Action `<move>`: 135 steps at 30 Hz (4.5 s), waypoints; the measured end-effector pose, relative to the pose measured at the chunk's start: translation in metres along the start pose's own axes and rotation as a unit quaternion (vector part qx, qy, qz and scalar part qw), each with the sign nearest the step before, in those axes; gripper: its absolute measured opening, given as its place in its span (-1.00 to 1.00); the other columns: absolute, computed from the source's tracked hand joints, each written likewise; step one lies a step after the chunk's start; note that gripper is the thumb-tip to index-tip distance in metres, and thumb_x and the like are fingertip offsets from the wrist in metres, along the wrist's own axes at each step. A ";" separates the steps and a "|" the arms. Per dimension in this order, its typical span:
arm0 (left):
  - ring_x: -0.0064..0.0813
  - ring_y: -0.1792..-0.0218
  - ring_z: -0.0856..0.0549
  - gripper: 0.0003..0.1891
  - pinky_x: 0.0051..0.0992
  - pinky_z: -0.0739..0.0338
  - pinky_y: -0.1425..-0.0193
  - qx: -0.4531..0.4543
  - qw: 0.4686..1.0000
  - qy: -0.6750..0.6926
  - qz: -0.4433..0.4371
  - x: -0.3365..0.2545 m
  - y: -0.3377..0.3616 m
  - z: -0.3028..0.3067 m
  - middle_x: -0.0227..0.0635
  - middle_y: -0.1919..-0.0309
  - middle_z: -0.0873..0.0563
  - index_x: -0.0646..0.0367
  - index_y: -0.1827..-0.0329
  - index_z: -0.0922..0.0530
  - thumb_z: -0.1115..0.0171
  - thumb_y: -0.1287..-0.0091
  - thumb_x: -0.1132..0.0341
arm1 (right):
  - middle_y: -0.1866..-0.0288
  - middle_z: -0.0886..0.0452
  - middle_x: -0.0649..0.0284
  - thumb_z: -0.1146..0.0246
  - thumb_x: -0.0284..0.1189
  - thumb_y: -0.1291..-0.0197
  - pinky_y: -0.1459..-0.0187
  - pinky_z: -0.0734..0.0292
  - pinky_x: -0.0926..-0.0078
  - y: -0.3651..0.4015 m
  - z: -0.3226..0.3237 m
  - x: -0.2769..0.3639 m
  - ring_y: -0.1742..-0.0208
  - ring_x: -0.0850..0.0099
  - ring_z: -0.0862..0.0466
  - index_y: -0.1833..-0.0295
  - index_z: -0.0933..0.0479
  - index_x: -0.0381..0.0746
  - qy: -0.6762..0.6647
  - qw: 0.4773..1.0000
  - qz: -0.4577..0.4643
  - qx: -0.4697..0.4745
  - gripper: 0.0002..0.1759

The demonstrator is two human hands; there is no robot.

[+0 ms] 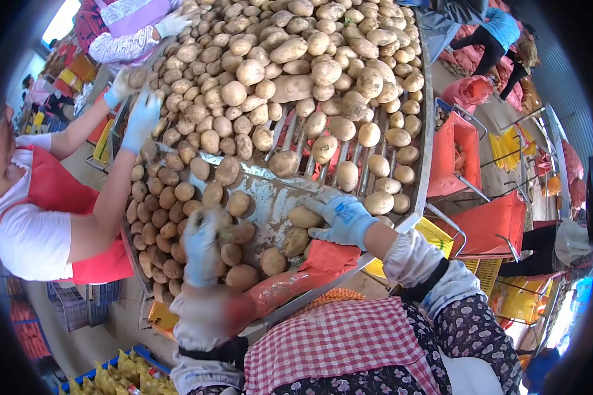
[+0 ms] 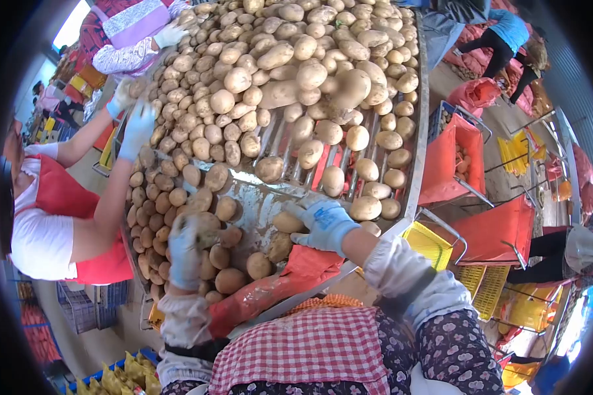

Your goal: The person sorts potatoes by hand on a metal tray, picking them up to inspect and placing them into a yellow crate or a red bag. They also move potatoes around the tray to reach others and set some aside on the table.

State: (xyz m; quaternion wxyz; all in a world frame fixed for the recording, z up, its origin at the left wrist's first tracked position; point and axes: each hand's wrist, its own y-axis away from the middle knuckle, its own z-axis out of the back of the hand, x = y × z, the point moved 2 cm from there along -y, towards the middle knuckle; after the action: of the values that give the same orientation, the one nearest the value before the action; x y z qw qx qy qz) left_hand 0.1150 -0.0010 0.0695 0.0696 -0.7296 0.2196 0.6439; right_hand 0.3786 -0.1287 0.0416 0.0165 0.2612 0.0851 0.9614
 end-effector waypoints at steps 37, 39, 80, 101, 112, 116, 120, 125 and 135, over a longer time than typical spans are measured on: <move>0.08 -0.50 -0.12 -0.06 0.09 0.06 -0.53 -0.078 0.714 -0.687 -0.105 0.084 0.086 0.138 -0.04 -0.46 -0.24 0.01 -0.49 -0.26 -0.33 -0.06 -0.22 | 0.12 -0.68 0.02 -0.17 -0.05 -0.23 -0.02 -0.55 0.18 -0.064 -0.062 0.131 0.02 0.05 -0.66 0.11 -0.64 -0.18 0.149 0.944 0.068 0.285 -0.58; 0.08 -0.50 -0.13 -0.15 0.12 0.04 -0.52 -0.083 0.702 -0.703 -0.076 0.079 0.103 0.153 -0.09 -0.48 -0.24 -0.06 -0.47 -0.31 -0.34 -0.09 -0.11 | 0.13 -0.67 0.02 -0.18 -0.08 -0.23 -0.02 -0.55 0.18 -0.062 -0.052 0.130 0.02 0.05 -0.66 0.10 -0.63 -0.19 0.103 0.965 0.056 0.235 -0.60; -0.03 -0.32 -0.40 -0.58 -0.04 -0.35 -0.32 -0.091 0.873 -0.473 0.080 0.044 0.133 0.121 0.00 -0.22 -0.49 0.21 -0.07 -0.55 -0.18 -0.21 0.15 | 0.10 -0.55 0.00 -0.26 -0.26 -0.11 0.01 -0.42 0.04 -0.088 -0.068 0.142 0.06 0.00 -0.53 -0.03 -0.50 -0.24 0.047 0.983 0.135 -0.116 -0.60; 0.09 -0.38 -0.31 -0.32 0.02 -0.14 -0.44 -0.065 0.775 -0.616 -0.124 0.051 0.099 0.116 0.05 -0.40 -0.32 0.08 -0.42 -0.37 -0.23 -0.22 0.04 | -0.42 -0.23 -0.21 -0.29 -0.17 -0.12 -0.33 -0.30 0.02 -0.096 -0.091 0.162 -0.42 -0.24 -0.24 -0.32 -0.42 -0.10 0.047 0.969 0.242 0.000 -0.37; 0.13 -0.37 -0.29 -0.27 0.05 -0.15 -0.42 -0.021 0.787 -0.597 -0.153 0.055 0.100 0.104 -0.02 -0.34 -0.36 0.01 -0.41 -0.34 -0.25 -0.15 -0.05 | -0.24 -0.41 -0.17 -0.33 -0.12 -0.11 -0.19 -0.47 0.10 -0.089 -0.084 0.174 -0.18 -0.14 -0.51 -0.40 -0.29 -0.19 0.052 0.992 0.065 0.095 -0.23; 0.12 -0.35 -0.34 -0.34 0.06 -0.16 -0.42 -0.106 0.755 -0.646 -0.034 0.067 0.123 0.152 0.07 -0.34 -0.37 0.11 -0.36 -0.37 -0.20 -0.23 -0.01 | -0.26 -0.39 -0.17 -0.29 -0.19 -0.16 -0.25 -0.42 0.11 -0.123 -0.075 0.163 -0.23 -0.14 -0.47 -0.37 -0.33 -0.20 -0.074 0.984 0.149 0.057 -0.31; 0.07 -0.20 -0.51 -0.45 -0.04 -0.37 -0.29 -0.193 0.775 -0.597 -0.080 0.056 0.154 0.160 0.11 -0.24 -0.49 0.27 -0.26 -0.46 -0.19 -0.25 0.14 | -0.34 -0.31 -0.22 -0.28 -0.20 -0.15 -0.30 -0.37 0.10 -0.176 -0.074 0.152 -0.30 -0.17 -0.40 -0.33 -0.39 -0.21 0.013 0.964 0.209 -0.165 -0.36; 0.06 -0.10 -0.60 -0.54 -0.11 -0.48 -0.20 -0.157 0.834 -0.496 -0.186 0.049 0.160 0.147 0.09 -0.11 -0.61 0.30 -0.20 -0.51 -0.17 -0.24 0.32 | -0.36 -0.26 -0.24 -0.27 -0.28 -0.16 -0.29 -0.36 0.09 -0.127 -0.123 0.171 -0.30 -0.18 -0.36 -0.21 -0.46 -0.23 0.047 0.951 0.292 -0.094 -0.49; 0.10 -0.25 -0.46 -0.44 -0.01 -0.29 -0.38 -0.011 0.828 -0.512 -0.228 0.029 0.060 0.094 0.03 -0.25 -0.47 0.22 -0.29 -0.45 -0.20 -0.23 0.17 | -0.51 -0.22 -0.03 -0.17 0.02 -0.19 -0.47 -0.04 -0.02 -0.279 -0.033 0.087 -0.50 -0.13 -0.15 -0.47 -0.24 -0.11 0.200 0.948 0.016 -0.247 -0.21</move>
State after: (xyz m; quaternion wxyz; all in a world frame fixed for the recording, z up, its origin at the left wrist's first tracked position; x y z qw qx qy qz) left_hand 0.0071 -0.0254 0.0370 0.3083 -0.3249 -0.0273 0.8937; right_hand 0.2837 0.1478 0.0093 0.0480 0.0529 -0.1575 0.9849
